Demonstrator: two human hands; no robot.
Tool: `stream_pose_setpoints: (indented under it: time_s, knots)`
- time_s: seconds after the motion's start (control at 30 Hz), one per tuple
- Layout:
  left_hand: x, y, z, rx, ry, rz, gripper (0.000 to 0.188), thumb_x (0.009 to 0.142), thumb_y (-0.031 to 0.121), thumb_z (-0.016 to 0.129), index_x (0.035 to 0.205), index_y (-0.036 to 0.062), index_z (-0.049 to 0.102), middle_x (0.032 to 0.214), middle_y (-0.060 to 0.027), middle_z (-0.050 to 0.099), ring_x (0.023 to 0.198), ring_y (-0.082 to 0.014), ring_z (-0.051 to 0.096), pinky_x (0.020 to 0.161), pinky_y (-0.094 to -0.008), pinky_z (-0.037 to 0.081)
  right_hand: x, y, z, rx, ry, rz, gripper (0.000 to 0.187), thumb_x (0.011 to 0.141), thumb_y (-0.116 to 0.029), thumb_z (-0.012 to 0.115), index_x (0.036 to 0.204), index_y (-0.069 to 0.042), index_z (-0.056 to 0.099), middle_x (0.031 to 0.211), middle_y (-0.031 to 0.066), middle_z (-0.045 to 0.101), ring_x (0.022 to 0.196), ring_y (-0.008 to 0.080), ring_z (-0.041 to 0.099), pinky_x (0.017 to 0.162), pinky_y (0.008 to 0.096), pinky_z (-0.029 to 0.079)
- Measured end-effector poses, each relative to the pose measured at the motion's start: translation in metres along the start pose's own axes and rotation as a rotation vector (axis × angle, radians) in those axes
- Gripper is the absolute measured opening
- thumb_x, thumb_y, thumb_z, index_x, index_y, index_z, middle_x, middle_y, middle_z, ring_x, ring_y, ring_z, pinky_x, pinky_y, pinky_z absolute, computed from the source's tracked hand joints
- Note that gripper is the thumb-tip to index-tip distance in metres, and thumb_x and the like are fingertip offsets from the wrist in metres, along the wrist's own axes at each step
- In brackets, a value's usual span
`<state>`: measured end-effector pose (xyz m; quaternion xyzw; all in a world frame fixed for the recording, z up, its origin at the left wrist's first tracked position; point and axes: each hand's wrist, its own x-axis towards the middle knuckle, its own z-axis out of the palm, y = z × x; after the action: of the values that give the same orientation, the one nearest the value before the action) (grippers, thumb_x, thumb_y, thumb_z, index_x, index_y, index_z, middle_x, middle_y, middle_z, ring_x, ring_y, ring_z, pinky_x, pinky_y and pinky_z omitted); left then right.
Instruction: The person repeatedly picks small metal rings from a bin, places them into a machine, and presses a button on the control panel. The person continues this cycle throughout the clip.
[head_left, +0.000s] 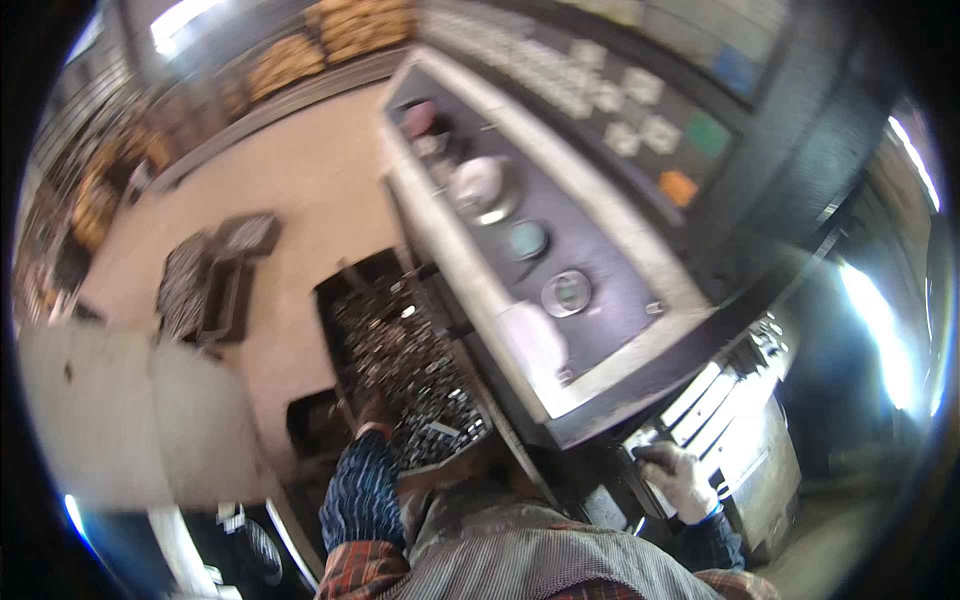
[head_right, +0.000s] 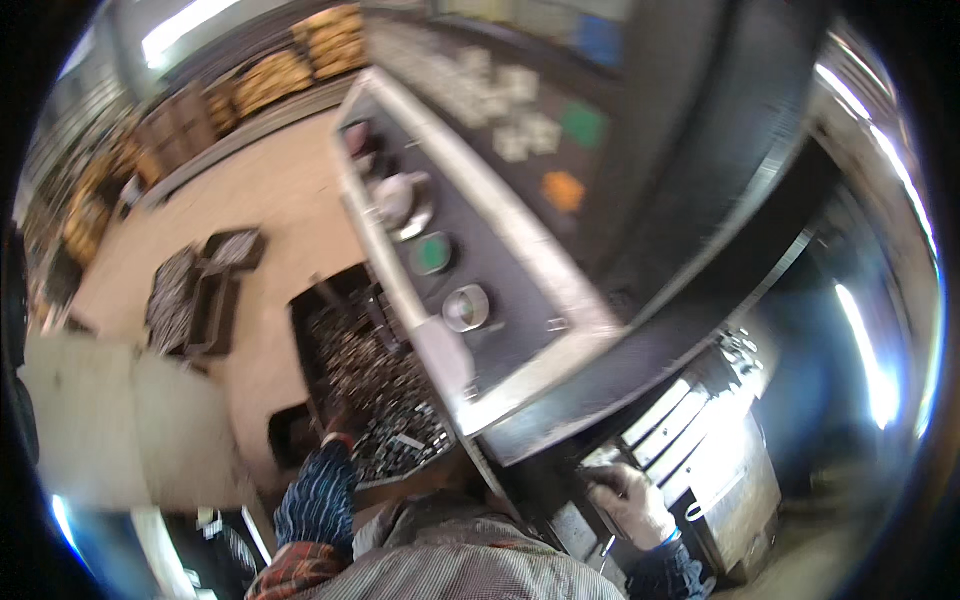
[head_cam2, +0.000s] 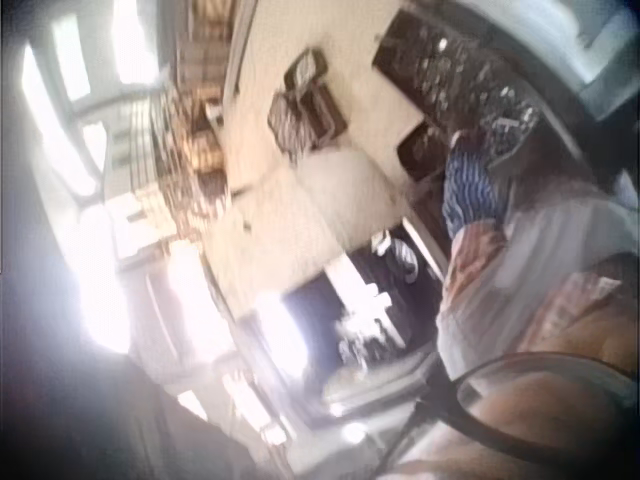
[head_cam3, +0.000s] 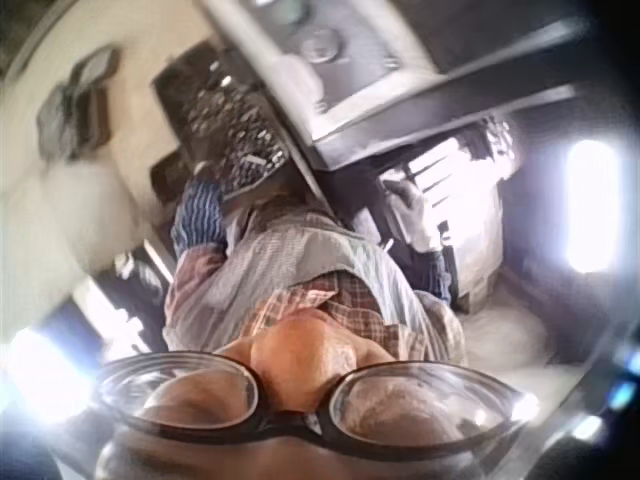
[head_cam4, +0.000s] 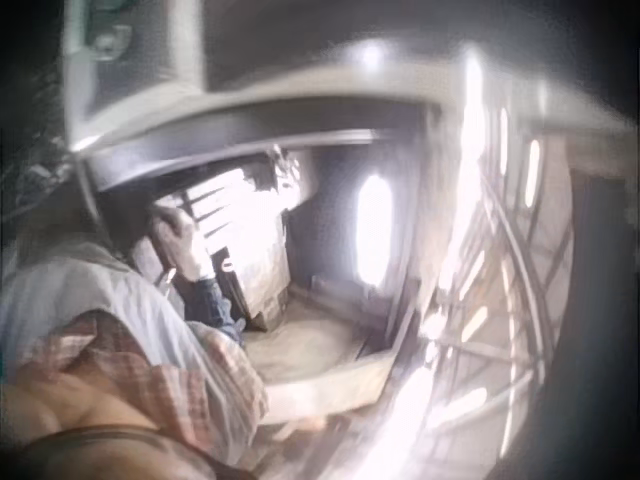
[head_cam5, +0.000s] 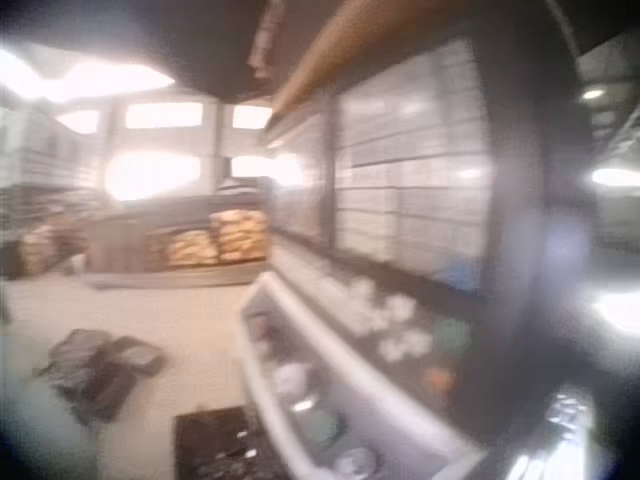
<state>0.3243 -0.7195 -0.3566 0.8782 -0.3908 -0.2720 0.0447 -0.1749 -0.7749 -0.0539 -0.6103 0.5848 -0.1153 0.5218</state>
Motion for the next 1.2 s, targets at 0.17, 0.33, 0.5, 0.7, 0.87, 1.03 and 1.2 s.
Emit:
stream_pose_setpoints:
  time_s: [0.17,0.33,0.5,0.7,0.87,1.03,1.2]
  knots:
    - [-0.002,0.008,0.044,0.205,0.082,0.015,0.08,0.087,0.061,0.056,0.146,0.0114,0.037,0.151,-0.0237,0.035,0.139,-0.0451,0.034,0.111,-0.0519,0.033,0.013,0.034,-0.042,0.266,0.301,0.029,0.04,0.095,-0.03,0.065,0.121,0.001,0.061,0.102,0.0061,0.065,0.092,0.0136,0.059,0.083,0.0293,0.05]
    - [-0.03,-0.004,0.074,0.263,0.314,0.008,0.078,0.085,0.061,0.058,0.139,0.0067,0.048,0.14,-0.022,0.049,0.132,-0.0412,0.041,0.109,-0.0499,0.036,0.042,0.051,-0.039,0.177,0.458,-0.04,0.044,0.098,-0.037,0.058,0.123,-0.001,0.06,0.105,0.0088,0.065,0.1,0.0167,0.059,0.09,0.0316,0.049]
    - [-0.021,-0.024,0.071,0.204,0.152,-0.016,0.076,0.08,0.06,0.065,0.132,0.0062,0.052,0.136,-0.0206,0.052,0.122,-0.039,0.051,0.101,-0.0482,0.044,0.063,0.053,-0.037,0.172,0.498,-0.008,0.042,0.098,-0.035,0.059,0.123,-0.001,0.06,0.114,0.0121,0.065,0.104,0.0192,0.06,0.093,0.0323,0.048]
    - [-0.019,-0.035,0.057,0.01,-0.036,-0.26,0.078,0.077,0.062,0.068,0.136,0.0145,0.05,0.121,-0.0186,0.064,0.107,-0.0369,0.064,0.082,-0.0516,0.052,0.082,0.089,-0.039,0.265,0.575,-0.052,0.041,0.099,-0.035,0.057,0.124,-0.002,0.058,0.114,0.0149,0.064,0.104,0.0194,0.058,0.092,0.0334,0.048]
    - [-0.014,-0.062,0.041,-0.184,-0.053,-0.293,0.056,0.089,0.046,0.062,0.131,0.0109,0.054,0.114,-0.0153,0.067,0.099,-0.0344,0.066,0.078,-0.0483,0.053,0.119,0.114,-0.082,0.147,0.867,-0.202,0.034,0.095,-0.029,0.061,0.121,-0.007,0.059,0.11,0.0125,0.067,0.098,0.0237,0.064,0.087,0.0343,0.051]
    - [0.0,-0.081,0.048,-1.667,0.006,-0.376,0.039,0.095,0.033,0.056,0.126,0.0091,0.058,0.117,-0.0118,0.065,0.101,-0.0277,0.064,0.079,-0.039,0.054,0.136,0.064,-0.181,-1.033,0.997,-0.066,0.024,0.09,-0.028,0.06,0.109,-0.013,0.065,0.099,0.016,0.066,0.093,0.0344,0.066,0.082,0.0427,0.054]
    - [-0.009,-0.083,0.046,-1.88,0.202,0.159,0.039,0.098,0.037,0.052,0.127,0.0126,0.058,0.117,-0.008,0.065,0.101,-0.0243,0.063,0.079,-0.0352,0.056,0.19,0.042,-0.231,-1.506,0.662,0.173,0.019,0.091,-0.03,0.056,0.092,-0.018,0.07,0.092,0.0055,0.069,0.094,0.0251,0.068,0.078,0.0403,0.049]
